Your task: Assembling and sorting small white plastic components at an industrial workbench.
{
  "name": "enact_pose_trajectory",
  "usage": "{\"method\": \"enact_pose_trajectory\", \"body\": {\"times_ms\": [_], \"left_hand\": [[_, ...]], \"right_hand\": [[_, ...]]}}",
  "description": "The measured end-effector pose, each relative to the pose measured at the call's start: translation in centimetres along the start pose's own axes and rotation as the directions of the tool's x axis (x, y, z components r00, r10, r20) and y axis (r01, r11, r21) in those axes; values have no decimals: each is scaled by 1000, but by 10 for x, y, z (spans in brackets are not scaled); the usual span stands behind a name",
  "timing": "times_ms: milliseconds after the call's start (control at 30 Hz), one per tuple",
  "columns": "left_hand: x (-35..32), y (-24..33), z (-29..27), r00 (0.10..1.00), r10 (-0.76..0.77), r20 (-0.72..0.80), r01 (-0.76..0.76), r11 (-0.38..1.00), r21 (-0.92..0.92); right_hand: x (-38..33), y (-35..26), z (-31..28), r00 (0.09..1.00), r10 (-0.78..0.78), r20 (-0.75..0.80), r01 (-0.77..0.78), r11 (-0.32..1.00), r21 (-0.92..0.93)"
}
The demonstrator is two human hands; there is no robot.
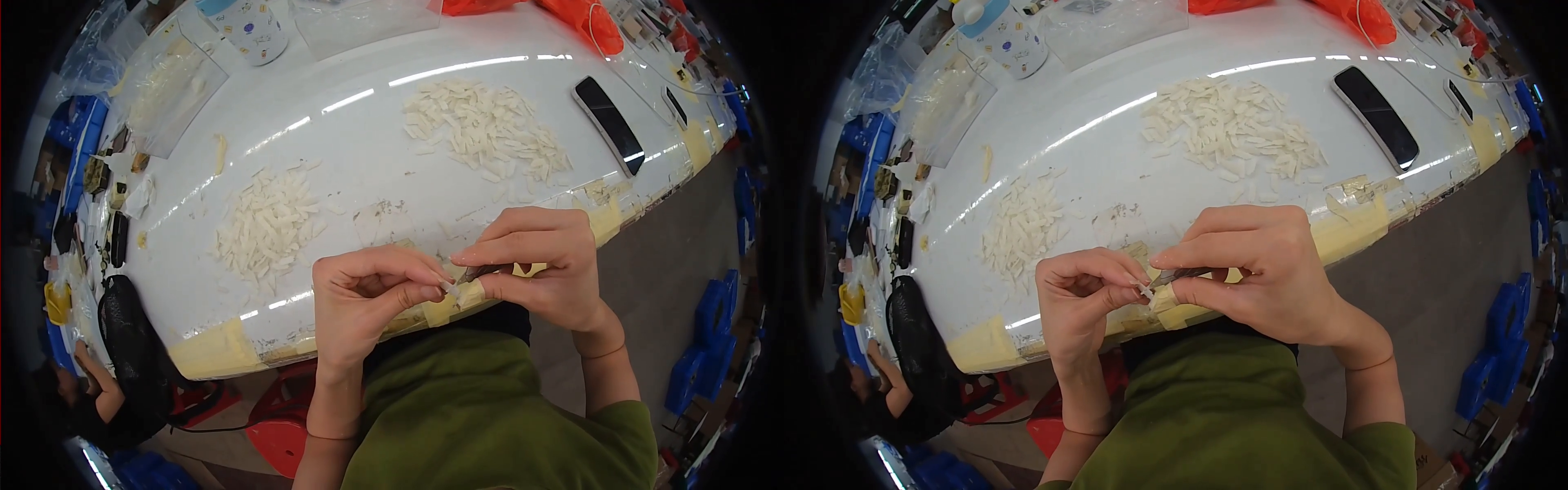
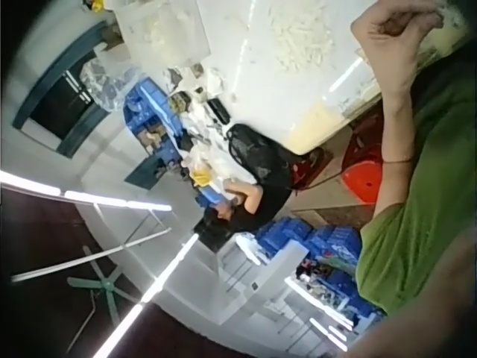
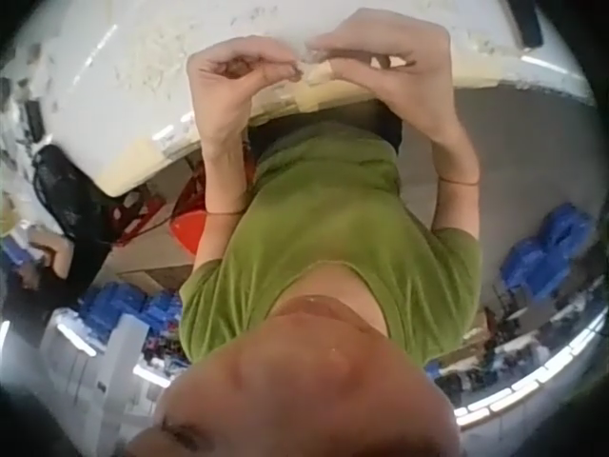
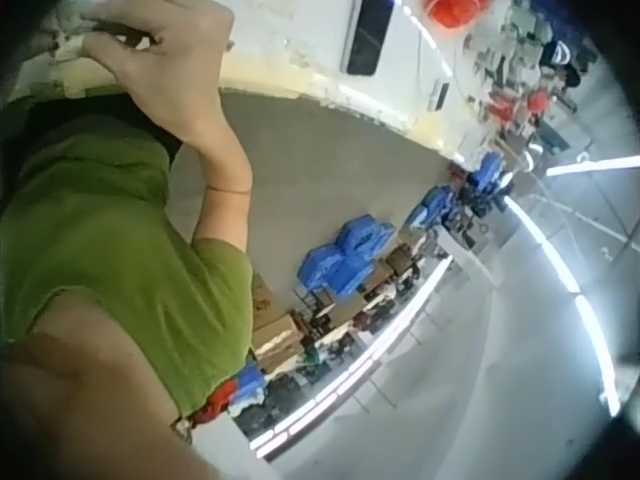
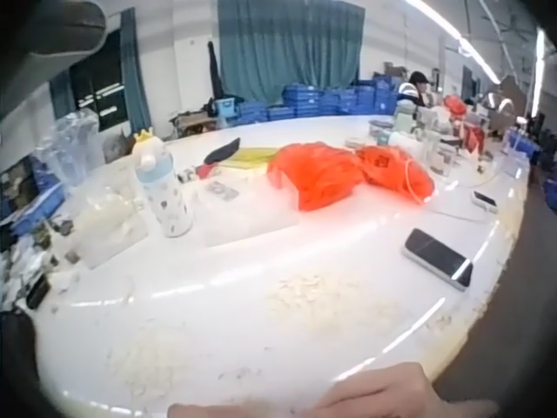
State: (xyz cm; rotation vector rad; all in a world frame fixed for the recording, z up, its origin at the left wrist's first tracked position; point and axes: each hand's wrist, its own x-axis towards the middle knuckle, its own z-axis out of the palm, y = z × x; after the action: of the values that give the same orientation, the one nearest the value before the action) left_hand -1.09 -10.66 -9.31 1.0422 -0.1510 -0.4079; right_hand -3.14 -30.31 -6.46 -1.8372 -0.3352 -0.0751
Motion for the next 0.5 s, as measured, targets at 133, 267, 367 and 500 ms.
{"method": "enact_pose_trajectory", "body": {"times_ms": [133, 267, 367, 500], "left_hand": [[-1, 5, 3, 1000, 4, -1, -4, 998, 60], [-2, 8, 1, 1000, 20, 10, -21, 993, 115], [-1, 8, -3, 998, 44, 38, -49, 990, 129], [0, 9, -4, 998, 37, 47, -44, 986, 160]], "right_hand": [[-1, 2, -1, 1000, 20, 15, -20, 1000, 11], [-1, 3, -1, 998, 52, 43, -53, 999, 8], [1, 2, -1, 993, 86, 78, -85, 996, -16], [3, 3, -1, 991, 78, 112, -81, 997, 18]]}}
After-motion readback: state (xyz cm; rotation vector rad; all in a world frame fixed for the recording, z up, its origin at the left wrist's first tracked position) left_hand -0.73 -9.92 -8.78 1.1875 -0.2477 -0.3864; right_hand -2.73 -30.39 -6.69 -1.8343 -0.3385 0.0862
